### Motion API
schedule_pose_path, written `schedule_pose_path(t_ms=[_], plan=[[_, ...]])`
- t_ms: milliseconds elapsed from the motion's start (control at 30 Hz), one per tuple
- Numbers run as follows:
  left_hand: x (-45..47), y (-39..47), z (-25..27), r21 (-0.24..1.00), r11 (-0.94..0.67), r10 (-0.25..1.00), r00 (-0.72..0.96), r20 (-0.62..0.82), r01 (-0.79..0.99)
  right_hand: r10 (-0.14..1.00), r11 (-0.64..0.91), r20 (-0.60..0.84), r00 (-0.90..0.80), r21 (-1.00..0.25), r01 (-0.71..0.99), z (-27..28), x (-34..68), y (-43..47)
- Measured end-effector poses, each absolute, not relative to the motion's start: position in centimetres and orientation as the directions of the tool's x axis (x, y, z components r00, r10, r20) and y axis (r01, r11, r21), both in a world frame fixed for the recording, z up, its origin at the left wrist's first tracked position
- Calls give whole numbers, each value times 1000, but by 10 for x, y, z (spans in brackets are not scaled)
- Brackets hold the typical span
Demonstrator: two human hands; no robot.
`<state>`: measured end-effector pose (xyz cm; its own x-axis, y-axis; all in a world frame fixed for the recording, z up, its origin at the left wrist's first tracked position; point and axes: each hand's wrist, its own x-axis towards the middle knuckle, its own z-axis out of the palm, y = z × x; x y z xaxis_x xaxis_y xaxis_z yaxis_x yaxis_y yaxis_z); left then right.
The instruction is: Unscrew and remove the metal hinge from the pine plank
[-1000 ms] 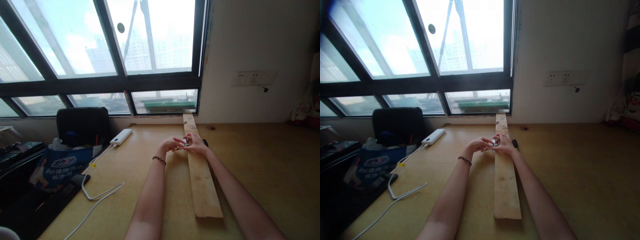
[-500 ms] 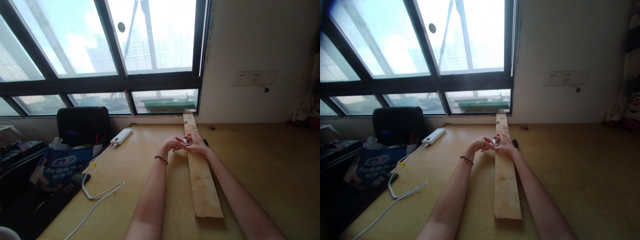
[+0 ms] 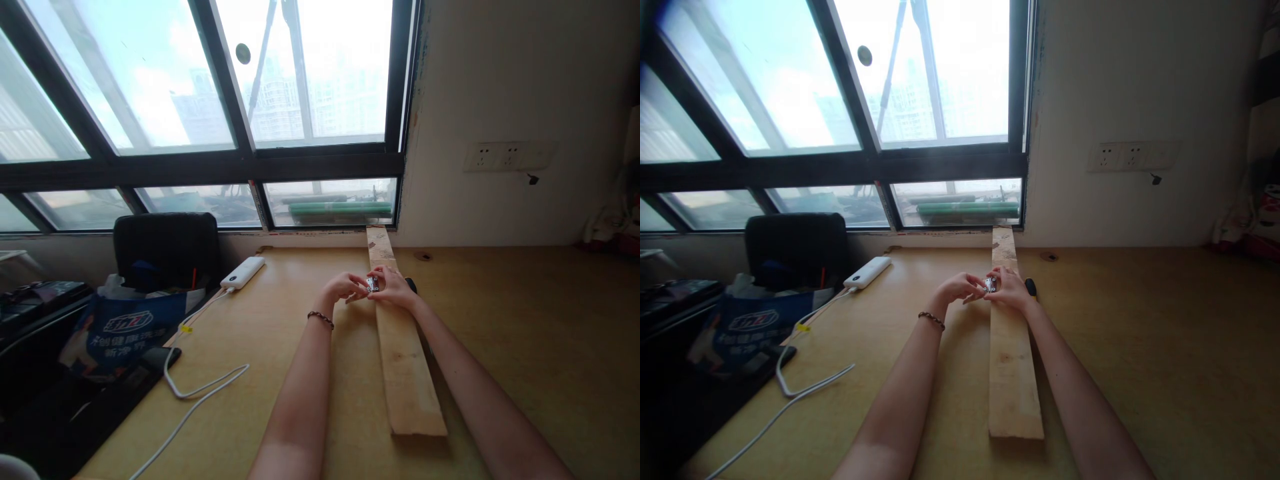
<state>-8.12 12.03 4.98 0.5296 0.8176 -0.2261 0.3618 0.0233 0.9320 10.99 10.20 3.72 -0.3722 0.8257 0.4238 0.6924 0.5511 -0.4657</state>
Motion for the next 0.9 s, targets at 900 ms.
schedule_pose_path(t_ms=[900], plan=[[-77,120,47,968,40,819,546,-173,246,819,561,429,-381,-460,688,37,111,103]])
